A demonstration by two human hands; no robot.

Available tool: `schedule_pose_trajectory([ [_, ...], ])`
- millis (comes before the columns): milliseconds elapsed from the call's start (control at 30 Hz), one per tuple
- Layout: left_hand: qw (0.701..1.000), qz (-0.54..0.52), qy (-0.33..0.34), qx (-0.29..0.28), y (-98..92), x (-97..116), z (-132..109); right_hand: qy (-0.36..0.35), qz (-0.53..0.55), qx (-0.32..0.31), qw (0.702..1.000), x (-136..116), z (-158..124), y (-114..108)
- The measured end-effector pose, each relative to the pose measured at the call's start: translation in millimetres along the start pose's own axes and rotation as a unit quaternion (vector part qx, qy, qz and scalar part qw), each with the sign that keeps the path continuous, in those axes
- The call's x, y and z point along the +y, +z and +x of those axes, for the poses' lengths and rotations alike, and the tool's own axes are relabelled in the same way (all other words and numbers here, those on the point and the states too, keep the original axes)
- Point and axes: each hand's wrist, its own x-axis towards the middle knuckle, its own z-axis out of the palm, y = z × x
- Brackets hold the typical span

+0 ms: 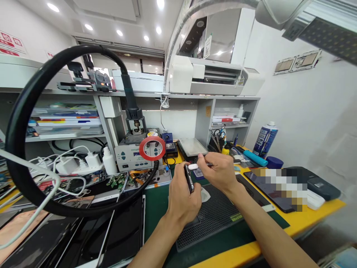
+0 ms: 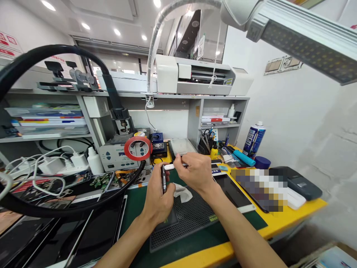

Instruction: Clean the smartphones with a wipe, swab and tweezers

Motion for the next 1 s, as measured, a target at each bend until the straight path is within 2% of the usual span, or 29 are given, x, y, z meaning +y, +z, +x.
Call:
schedule_pose_trajectory([
  [1000,1.000,0.008,0.016,0.006,0.6,1.5,-0.5,0.019,-0.011,-0.004,1.000,-12.5,-1.4,4.1],
])
